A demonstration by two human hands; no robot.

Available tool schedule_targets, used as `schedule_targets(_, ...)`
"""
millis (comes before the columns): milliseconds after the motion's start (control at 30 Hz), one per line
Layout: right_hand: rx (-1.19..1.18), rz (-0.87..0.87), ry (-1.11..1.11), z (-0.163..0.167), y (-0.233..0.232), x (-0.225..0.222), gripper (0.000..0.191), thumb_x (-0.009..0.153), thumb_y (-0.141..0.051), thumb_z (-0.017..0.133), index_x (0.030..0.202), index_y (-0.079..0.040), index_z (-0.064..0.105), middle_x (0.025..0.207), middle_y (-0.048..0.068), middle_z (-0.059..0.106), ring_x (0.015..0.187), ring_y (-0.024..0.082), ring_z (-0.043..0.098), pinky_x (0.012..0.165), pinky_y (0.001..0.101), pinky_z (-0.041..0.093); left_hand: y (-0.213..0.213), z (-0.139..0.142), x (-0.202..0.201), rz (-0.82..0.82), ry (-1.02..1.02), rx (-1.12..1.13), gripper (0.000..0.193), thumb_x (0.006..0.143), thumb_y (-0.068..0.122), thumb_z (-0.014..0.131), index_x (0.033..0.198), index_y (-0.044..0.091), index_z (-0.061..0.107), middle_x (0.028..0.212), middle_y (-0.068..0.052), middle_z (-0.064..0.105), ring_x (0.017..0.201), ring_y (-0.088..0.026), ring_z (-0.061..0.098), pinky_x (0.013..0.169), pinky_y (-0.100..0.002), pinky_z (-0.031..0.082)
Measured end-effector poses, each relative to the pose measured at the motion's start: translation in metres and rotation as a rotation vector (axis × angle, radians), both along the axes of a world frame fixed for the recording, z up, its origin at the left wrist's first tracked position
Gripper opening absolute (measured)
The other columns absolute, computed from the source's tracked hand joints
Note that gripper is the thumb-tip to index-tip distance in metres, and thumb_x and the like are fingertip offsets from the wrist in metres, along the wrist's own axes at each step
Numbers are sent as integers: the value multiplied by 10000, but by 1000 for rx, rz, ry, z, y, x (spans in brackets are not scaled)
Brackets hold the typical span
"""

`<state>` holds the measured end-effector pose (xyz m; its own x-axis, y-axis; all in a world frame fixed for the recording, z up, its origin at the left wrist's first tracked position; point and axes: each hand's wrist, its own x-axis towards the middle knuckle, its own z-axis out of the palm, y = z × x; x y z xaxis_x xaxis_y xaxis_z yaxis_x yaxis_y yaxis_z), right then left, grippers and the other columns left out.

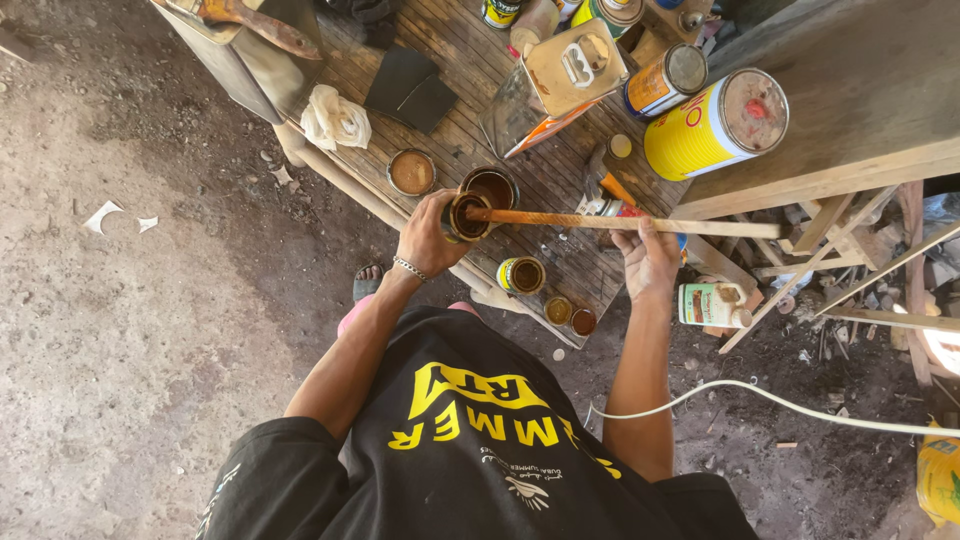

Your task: The person stirs brown paint or stain in an open can with a long wooden stick, occasionally lifting the stick to let the liquid drip back in. They pick up a metal container, pour liquid from it into the can, and continue stirring to mix the contents.

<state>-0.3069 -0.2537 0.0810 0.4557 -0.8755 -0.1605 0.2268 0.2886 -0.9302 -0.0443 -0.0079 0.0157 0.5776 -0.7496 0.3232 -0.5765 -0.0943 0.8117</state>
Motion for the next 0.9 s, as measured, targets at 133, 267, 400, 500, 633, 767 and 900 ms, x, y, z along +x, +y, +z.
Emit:
schedule_targets(133,-442,245,185,35,13,6,228,1078,-144,612,1190,53,586,1078,163,687,973,246,729,891,374,657,0,2,-1,-62,-57,44,740,685,220,911,1303,44,545,1331,-163,631,1229,-350,625,1037,-444,512)
schedule_targets(267,-771,493,323,44,22,19,202,1120,-161,593,1156,37,595,1037,164,714,934,260,736,852,374,639,-1,3,-7,-102,-119,37,719,707,221,909,1304,40,549,1318,-163,635,1213,-351,628,1021,-446,516)
schedule_targets(400,-101,153,288,14,12,33,205,1052,-171,616,1134,15,588,1016,143,716,890,238,742,813,380,652,-1,6,-11,-19,-108,-24,693,720,200,896,1303,40,558,1318,-146,649,1217,-327,644,1018,-428,537)
schedule_targets(500,151,77,88,-9,4,23,204,1005,-124,655,1148,5,586,1023,126,693,919,231,721,833,394,657,-1,8,-10,38,-105,-40,671,734,209,908,1294,50,575,1314,-137,656,1204,-318,648,1016,-424,543)
schedule_targets(633,220,36,24,-22,-7,5,285,987,-129,673,1221,18,600,1060,127,694,931,223,706,825,366,640,-2,10,-7,78,-29,-66,721,701,223,920,1296,39,558,1309,-145,648,1215,-337,639,1015,-433,533)
schedule_targets(767,229,-1,9,-21,-14,-1,295,999,-138,685,1229,24,595,1060,136,683,914,237,699,816,361,636,-4,7,-7,79,15,-74,739,697,218,919,1306,46,539,1311,-149,643,1228,-340,633,1023,-433,532)
schedule_targets(900,189,-14,3,-12,-13,-2,292,1001,-149,673,1221,26,592,1095,150,697,935,252,709,824,363,637,-8,3,-9,78,23,-84,737,726,226,919,1323,56,522,1325,-151,642,1239,-328,637,1035,-426,535)
